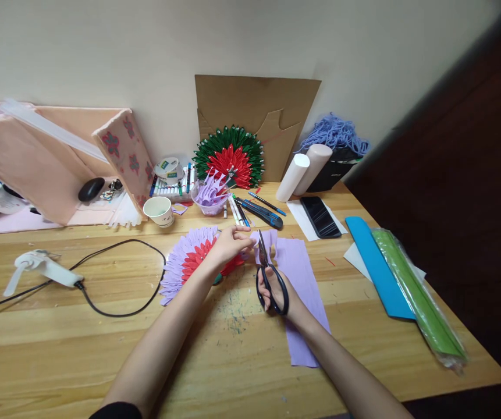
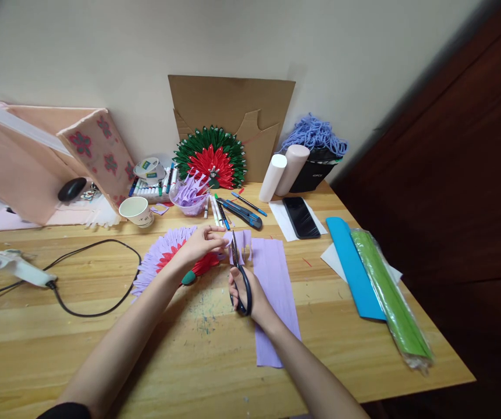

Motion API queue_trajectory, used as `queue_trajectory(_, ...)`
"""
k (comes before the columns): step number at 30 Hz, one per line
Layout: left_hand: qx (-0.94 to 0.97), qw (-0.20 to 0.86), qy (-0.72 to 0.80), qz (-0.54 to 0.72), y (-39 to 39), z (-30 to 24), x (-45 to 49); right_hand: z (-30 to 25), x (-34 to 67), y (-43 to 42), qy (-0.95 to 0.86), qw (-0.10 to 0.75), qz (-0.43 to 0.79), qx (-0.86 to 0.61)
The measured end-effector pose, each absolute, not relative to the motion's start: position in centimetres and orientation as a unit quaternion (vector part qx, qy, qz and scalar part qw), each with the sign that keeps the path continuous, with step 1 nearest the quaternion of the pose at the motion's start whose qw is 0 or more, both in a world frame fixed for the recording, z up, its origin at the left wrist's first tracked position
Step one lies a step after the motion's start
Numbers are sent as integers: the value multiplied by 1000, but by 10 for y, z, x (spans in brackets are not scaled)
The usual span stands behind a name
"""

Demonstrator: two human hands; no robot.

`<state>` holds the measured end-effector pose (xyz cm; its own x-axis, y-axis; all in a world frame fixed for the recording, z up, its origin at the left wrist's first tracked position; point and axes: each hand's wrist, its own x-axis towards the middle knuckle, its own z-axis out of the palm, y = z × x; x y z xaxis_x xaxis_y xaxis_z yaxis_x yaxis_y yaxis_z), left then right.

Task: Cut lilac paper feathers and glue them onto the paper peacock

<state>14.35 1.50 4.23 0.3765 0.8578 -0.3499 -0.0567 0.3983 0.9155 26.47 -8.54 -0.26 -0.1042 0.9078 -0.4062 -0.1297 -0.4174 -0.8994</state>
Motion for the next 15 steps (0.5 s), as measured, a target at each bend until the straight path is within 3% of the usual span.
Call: queue_trajectory(15,438,678,456,375,18,37,144,7,267,-82,-364,379,602,-601)
